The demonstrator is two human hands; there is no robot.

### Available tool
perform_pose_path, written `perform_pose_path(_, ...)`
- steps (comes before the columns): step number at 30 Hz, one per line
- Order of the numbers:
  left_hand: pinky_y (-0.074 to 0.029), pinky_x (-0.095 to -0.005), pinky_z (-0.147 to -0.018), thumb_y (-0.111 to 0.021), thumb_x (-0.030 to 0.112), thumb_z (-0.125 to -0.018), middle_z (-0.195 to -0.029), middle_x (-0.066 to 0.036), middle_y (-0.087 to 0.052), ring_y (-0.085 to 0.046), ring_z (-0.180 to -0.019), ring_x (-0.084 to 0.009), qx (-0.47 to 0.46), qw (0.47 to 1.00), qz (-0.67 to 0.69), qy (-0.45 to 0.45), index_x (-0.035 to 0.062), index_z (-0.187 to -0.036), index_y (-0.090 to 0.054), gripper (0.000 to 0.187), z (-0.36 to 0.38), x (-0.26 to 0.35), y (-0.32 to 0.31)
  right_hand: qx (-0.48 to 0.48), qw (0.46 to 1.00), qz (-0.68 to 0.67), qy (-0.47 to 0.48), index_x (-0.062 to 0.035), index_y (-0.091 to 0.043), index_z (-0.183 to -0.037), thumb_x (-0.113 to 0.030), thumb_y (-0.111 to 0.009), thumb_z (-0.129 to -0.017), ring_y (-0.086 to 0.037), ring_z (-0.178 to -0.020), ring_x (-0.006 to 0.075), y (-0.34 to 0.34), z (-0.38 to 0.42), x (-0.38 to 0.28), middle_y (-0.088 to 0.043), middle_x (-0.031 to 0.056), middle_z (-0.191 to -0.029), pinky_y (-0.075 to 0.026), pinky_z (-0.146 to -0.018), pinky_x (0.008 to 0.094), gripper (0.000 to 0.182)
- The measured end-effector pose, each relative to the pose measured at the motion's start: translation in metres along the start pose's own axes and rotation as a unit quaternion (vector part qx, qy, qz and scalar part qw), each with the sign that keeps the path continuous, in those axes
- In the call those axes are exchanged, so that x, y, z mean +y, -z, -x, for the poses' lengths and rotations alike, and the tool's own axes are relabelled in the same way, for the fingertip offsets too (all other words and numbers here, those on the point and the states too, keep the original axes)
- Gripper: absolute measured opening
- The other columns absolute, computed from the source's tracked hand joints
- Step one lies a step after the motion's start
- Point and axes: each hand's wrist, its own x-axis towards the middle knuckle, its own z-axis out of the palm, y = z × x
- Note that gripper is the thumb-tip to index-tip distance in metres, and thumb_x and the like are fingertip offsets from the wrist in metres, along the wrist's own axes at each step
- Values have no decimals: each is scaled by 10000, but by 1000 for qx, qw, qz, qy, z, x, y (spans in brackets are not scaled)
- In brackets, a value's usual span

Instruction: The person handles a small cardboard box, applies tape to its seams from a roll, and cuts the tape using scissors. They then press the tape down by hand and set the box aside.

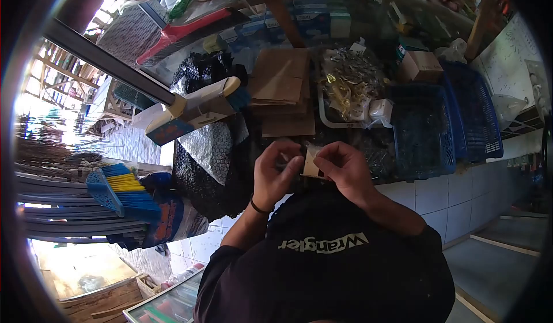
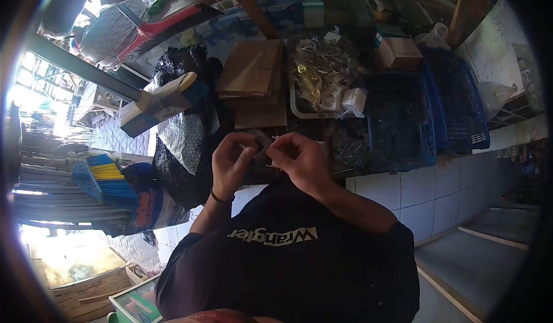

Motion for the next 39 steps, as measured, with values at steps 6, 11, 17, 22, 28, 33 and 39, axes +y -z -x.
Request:
perform_pose_path(6,-452,-234,-706,-706,126,-819,-868,-14,-649,-556,-756,-79,-77,996,13,46,9,-983,-650,209,-1,4,-13,11,994,99,48,-22,-600,-938,-123,-686,-874,-543,-673,28,7,8,3,-603,-5,-771,-433,-581,184,147)
perform_pose_path(11,-443,-216,-678,-679,124,-838,-855,-6,-662,-559,-757,-58,-103,988,61,95,20,-978,-664,175,-4,10,-18,10,985,162,52,-8,-631,-914,-126,-712,-839,-582,-717,59,19,13,4,-635,22,-792,-465,-638,221,162)
perform_pose_path(17,-478,-221,-741,-660,128,-872,-892,-24,-662,-602,-806,-71,-165,974,-48,147,-9,-969,-659,169,-13,17,-18,10,969,233,81,4,-639,-891,-107,-720,-805,-617,-719,133,30,18,-1,-638,64,-805,-481,-630,273,162)
perform_pose_path(22,-475,-225,-739,-647,141,-878,-843,-30,-667,-607,-789,-77,-165,969,-75,165,-16,-930,-666,167,-19,16,-25,15,943,325,75,-2,-648,-898,-98,-730,-776,-603,-672,151,34,21,-15,-614,68,-776,-480,-614,283,175)
perform_pose_path(28,-464,-232,-725,-607,190,-927,-817,-40,-658,-586,-773,-85,-143,974,60,165,-26,-913,-655,222,-19,-6,-34,19,954,299,31,-23,-645,-1043,-126,-765,-782,-528,-661,54,45,16,-5,-567,-13,-765,-440,-586,214,305)
perform_pose_path(33,-454,-228,-708,-571,193,-957,-828,-38,-659,-579,-759,-88,-98,950,229,187,-12,-922,-657,225,-17,-30,-39,91,967,235,33,-25,-599,-1155,-172,-764,-794,-521,-665,51,42,15,12,-564,-7,-811,-450,-592,208,423)
perform_pose_path(39,-456,-224,-693,-569,210,-958,-827,-29,-654,-590,-754,-93,-29,954,219,205,-19,-980,-657,247,-16,-32,-40,92,992,90,-15,-8,-592,-1153,-228,-735,-832,-533,-681,45,37,7,21,-587,4,-834,-465,-613,208,414)
